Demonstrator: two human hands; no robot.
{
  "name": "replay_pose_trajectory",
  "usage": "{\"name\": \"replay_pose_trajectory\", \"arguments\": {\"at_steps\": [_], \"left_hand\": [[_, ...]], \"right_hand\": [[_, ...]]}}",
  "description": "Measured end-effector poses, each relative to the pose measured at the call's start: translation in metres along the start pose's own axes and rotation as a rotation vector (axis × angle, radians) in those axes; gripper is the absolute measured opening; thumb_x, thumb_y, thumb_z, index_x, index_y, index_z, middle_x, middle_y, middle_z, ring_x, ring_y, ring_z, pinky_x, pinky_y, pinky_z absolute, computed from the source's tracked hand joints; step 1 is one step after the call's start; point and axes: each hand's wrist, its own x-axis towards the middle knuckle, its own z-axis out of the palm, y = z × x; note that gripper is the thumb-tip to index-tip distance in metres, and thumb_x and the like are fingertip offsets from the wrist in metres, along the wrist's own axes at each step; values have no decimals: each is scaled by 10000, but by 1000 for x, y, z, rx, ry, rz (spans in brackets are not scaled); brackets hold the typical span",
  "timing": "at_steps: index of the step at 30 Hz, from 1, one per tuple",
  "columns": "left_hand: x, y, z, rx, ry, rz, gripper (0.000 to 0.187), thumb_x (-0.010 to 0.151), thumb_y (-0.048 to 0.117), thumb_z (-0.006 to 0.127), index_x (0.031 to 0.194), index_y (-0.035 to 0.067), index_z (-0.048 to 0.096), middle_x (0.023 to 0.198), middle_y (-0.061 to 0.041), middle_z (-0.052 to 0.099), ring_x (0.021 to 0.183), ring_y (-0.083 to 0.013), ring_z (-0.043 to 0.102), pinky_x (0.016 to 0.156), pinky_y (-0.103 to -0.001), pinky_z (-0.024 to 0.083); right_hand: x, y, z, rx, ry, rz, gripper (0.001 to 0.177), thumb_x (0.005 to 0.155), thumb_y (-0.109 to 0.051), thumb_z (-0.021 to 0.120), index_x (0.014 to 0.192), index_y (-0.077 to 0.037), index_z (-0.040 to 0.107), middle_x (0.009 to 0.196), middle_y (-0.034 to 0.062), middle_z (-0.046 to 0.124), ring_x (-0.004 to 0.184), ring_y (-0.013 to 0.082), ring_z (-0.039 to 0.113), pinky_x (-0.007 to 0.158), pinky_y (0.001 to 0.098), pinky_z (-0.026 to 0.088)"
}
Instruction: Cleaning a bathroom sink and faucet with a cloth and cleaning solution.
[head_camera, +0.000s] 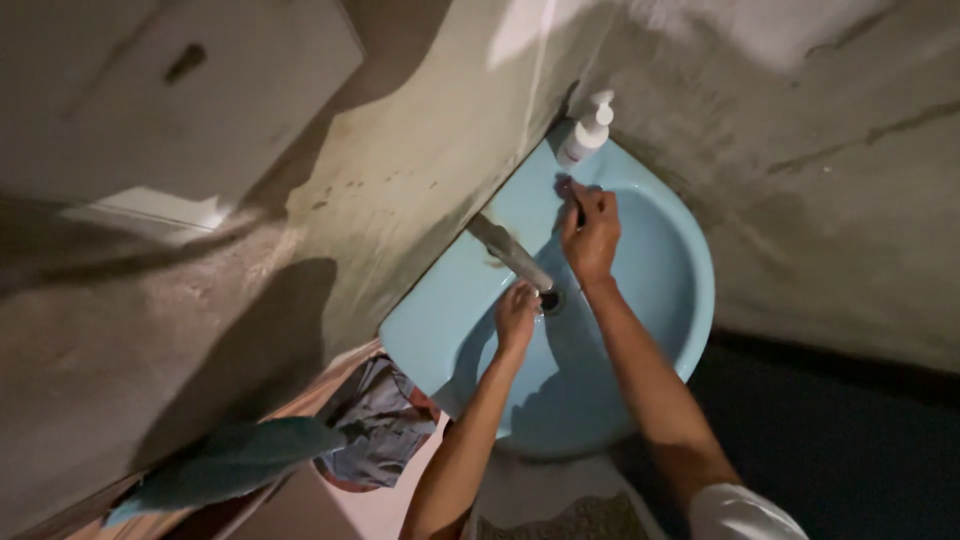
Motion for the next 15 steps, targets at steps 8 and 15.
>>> {"name": "replay_pose_trajectory", "arguments": {"at_steps": [8, 15], "left_hand": [[-5, 15, 6, 142, -98, 120, 288, 990, 139, 610, 1242, 8, 659, 1095, -48, 717, 965, -118, 669, 809, -276, 539], [-14, 40, 14, 49, -44, -119, 270, 1031, 220, 582, 1213, 35, 657, 1019, -13, 688, 897, -120, 633, 726, -295, 488]], "right_hand": [[-50, -31, -13, 303, -240, -38, 471, 707, 35, 688, 1171, -44, 717, 955, 145, 609, 821, 285, 611, 724, 382, 529], [-85, 4, 19, 375, 11, 353, 112, 1005, -8, 646, 1115, -28, 646, 966, 116, 605, 819, 247, 630, 697, 349, 515]]}}
